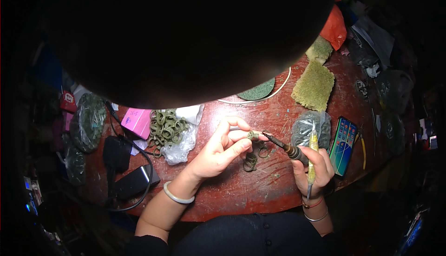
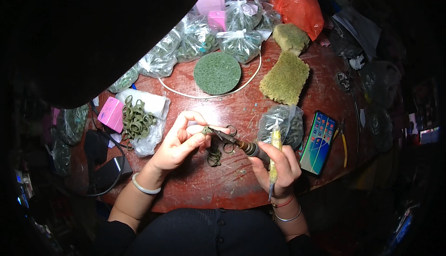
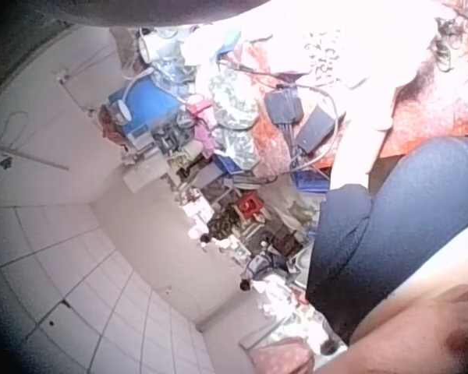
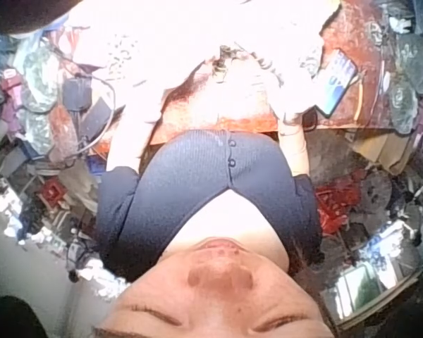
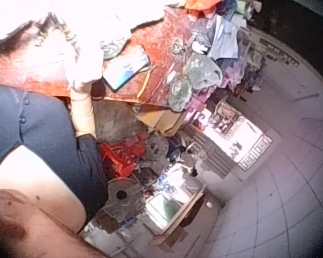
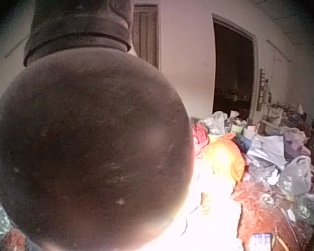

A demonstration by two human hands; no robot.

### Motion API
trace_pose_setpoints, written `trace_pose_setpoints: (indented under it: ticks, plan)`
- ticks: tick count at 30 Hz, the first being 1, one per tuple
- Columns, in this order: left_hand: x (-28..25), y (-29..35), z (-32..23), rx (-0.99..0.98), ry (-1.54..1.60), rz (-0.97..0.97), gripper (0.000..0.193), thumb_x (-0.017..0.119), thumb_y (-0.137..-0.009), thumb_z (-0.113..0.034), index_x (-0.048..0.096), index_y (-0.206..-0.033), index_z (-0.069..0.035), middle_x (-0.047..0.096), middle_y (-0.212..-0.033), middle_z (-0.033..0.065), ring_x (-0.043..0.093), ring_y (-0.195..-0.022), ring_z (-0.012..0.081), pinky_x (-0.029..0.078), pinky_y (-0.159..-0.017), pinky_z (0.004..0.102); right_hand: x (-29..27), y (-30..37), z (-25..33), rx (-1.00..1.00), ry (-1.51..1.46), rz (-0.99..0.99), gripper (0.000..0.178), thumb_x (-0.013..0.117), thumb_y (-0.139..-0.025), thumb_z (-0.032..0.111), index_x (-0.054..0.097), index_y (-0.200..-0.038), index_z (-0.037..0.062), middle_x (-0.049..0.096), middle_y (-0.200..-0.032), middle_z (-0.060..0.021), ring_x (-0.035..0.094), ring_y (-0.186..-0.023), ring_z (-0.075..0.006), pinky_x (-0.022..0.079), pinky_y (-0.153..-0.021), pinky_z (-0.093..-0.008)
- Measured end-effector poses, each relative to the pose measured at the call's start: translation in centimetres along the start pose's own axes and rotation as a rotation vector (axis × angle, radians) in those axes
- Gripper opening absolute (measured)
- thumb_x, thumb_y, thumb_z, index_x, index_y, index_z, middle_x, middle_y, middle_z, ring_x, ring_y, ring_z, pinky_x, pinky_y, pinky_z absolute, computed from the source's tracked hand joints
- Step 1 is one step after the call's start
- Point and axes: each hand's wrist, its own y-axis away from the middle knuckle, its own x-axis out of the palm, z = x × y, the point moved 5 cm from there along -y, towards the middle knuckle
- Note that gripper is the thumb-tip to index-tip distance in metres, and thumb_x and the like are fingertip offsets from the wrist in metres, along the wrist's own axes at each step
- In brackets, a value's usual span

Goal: The recorder is using a soldering iron to join together several small green rings as part of a crafting process.

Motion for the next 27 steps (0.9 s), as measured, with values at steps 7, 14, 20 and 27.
trace_pose_setpoints:
  ticks: [7,14,20,27]
  plan:
    - [-0.2,-0.3,-0.4,0.041,-0.153,-0.064,0.010,0.058,-0.102,-0.006,0.055,-0.111,-0.005,0.065,-0.124,0.0192,0.060,-0.097,0.0168,0.050,-0.088,0.0307,-0.1,0.2,-0.2,0.028,-0.006,-0.011,0.032,0.082,-0.083,0.014,0.071,-0.108,-0.0007,0.066,-0.085,-0.0110,0.061,-0.068,-0.0234,0.051,-0.060,-0.0317]
    - [-1.5,-0.4,-0.7,0.245,-0.333,-0.115,0.011,0.068,-0.092,0.004,0.068,-0.102,0.002,0.065,-0.114,0.0143,0.060,-0.116,0.0254,0.046,-0.104,0.0406,-0.2,0.4,-0.3,0.029,-0.008,-0.022,0.031,0.082,-0.084,0.015,0.071,-0.108,-0.0008,0.065,-0.084,-0.0105,0.060,-0.067,-0.0230,0.050,-0.058,-0.0312]
    - [-1.6,-0.3,-0.3,0.225,-0.359,-0.148,0.015,0.069,-0.090,0.007,0.069,-0.104,0.003,0.064,-0.116,0.0144,0.061,-0.114,0.0244,0.048,-0.102,0.0379,-0.1,0.3,-0.2,0.006,-0.007,-0.029,0.031,0.082,-0.084,0.015,0.071,-0.107,-0.0008,0.066,-0.084,-0.0105,0.059,-0.066,-0.0228,0.050,-0.058,-0.0317]
    - [-1.4,-0.2,0.2,0.180,-0.286,-0.160,0.017,0.068,-0.091,0.009,0.067,-0.107,0.004,0.063,-0.118,0.0137,0.060,-0.114,0.0222,0.050,-0.101,0.0359,0.0,0.1,0.0,0.015,0.002,-0.002,0.030,0.083,-0.084,0.015,0.071,-0.107,-0.0005,0.066,-0.085,-0.0103,0.061,-0.068,-0.0230,0.052,-0.060,-0.0317]
